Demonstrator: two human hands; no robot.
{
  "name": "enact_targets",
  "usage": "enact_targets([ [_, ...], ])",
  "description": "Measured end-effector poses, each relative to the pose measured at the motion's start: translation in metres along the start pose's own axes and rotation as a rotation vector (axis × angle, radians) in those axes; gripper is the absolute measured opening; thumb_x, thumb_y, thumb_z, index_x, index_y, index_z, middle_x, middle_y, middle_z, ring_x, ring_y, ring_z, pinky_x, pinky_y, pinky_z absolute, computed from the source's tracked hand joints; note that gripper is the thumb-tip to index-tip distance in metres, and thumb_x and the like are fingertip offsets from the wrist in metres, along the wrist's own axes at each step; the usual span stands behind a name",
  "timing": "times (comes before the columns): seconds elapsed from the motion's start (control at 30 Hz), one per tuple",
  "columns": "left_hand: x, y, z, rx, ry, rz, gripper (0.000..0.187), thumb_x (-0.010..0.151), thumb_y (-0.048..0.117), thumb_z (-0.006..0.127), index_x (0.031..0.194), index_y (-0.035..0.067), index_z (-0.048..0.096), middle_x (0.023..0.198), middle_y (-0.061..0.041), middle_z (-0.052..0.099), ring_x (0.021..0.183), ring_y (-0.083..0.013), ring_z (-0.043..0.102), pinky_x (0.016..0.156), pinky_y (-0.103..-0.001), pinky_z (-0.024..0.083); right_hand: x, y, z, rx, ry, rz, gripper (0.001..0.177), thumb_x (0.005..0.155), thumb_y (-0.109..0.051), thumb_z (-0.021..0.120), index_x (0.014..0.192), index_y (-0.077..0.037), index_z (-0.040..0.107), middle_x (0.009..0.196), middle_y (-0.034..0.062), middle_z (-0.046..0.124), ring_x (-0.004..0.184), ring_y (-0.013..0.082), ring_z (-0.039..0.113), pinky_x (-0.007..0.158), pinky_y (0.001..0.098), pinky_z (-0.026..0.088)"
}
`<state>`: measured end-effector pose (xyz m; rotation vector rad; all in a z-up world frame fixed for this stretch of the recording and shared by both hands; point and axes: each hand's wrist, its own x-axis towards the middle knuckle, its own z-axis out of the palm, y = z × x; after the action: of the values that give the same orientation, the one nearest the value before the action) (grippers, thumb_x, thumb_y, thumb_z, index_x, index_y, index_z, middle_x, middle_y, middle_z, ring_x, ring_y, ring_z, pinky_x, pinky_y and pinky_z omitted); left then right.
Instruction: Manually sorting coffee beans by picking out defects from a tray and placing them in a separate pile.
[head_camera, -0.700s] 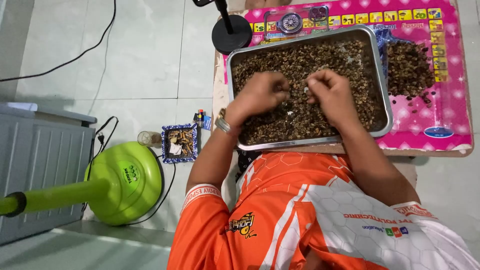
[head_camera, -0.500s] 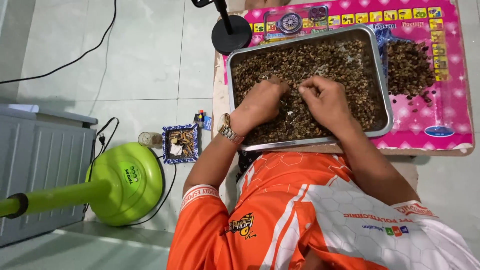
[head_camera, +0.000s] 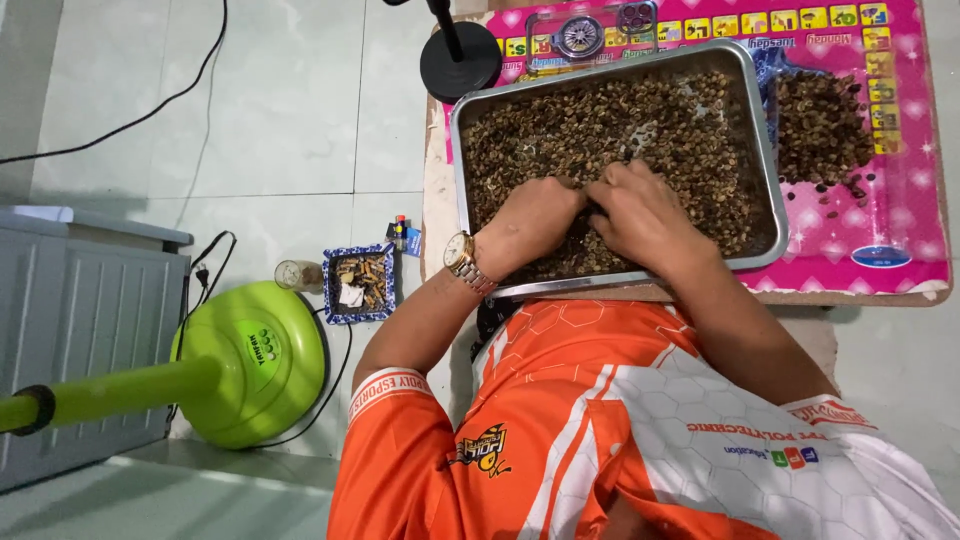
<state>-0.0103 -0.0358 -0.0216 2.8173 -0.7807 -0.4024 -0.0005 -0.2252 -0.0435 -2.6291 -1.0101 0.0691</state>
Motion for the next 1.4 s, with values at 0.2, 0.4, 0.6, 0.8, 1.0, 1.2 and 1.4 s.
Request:
enact_targets([
  [0.2,-0.018,-0.003,-0.008,-0.255,0.311,-0.127,0.024,0.087,0.004,0.064,0.103,0.012,0.081,0.083,-0.021,0.077,0.071,-0.0481,0.073,0.062,-0.055,0.064,0.002,0.006,0.006,0.079,0.186,-0.065,0.007,0.089,-0.01,0.073,0.096,-0.007,0.073,0.087,0.0141,0.069,0.083,0.0368,0.069,0.069,0.0462,0.06],
  [0.4,-0.025,0.001,-0.004,-0.421,0.587,-0.169,0.017,0.092,0.014,0.069,0.106,0.017,0.078,0.088,-0.018,0.078,0.079,-0.0439,0.075,0.07,-0.055,0.063,-0.002,-0.004,-0.002,0.831,0.379,0.284,0.019,0.09,-0.011,0.083,0.108,-0.016,0.079,0.085,-0.0006,0.072,0.072,0.0064,0.061,0.064,0.0218,0.051],
  [0.6,-0.021,0.04,-0.02,-0.004,0.765,-0.048,0.023,0.078,0.011,0.079,0.1,0.012,0.074,0.078,-0.018,0.075,0.066,-0.0394,0.073,0.057,-0.053,0.062,0.008,-0.016,0.004,2.016,0.195,0.666,0.02,0.101,-0.035,0.06,0.103,-0.016,0.064,0.102,0.0029,0.067,0.088,0.0208,0.072,0.085,0.0411,0.065],
  [0.8,-0.037,0.04,-0.038,-0.068,0.782,0.134,0.005,0.086,0.012,0.076,0.091,0.014,0.078,0.093,-0.011,0.078,0.084,-0.0318,0.076,0.073,-0.038,0.063,0.01,0.009,0.036,2.251,0.085,0.618,0.028,0.105,-0.032,0.057,0.107,-0.01,0.074,0.08,-0.0002,0.068,0.067,0.0139,0.067,0.065,0.0255,0.055],
  [1.0,-0.173,-0.116,0.081,-0.263,0.957,-0.706,0.041,0.096,0.015,0.063,0.137,0.013,0.06,0.129,-0.01,0.064,0.101,-0.024,0.066,0.084,-0.036,0.056,0.0,0.01,0.01,2.144,0.022,0.57,0.027,0.105,-0.044,0.058,0.097,-0.023,0.072,0.064,-0.0128,0.027,0.052,-0.0004,0.034,0.044,0.0125,0.026],
  [1.2,-0.331,-0.224,0.117,-0.135,1.677,-1.099,0.05,0.091,0.007,0.089,0.133,0.003,0.063,0.119,-0.026,0.071,0.112,-0.0409,0.07,0.098,-0.045,0.058,-0.002,0.004,0.006,1.994,0.133,0.538,0.035,0.108,-0.044,0.054,0.09,-0.017,0.068,0.057,-0.0112,0.023,0.044,0.0023,0.028,0.038,0.0164,0.025],
  [1.4,-0.322,-0.26,0.228,-0.357,1.488,-1.313,0.098,0.079,0.026,0.1,0.148,-0.013,0.042,0.136,-0.044,0.049,0.129,-0.0565,0.05,0.116,-0.057,0.04,-0.006,0.026,0.003,0.398,0.355,0.22,0.026,0.119,-0.023,0.073,0.096,-0.011,0.074,0.048,-0.0052,0.041,0.037,0.0128,0.036,0.04,0.0242,0.029],
])
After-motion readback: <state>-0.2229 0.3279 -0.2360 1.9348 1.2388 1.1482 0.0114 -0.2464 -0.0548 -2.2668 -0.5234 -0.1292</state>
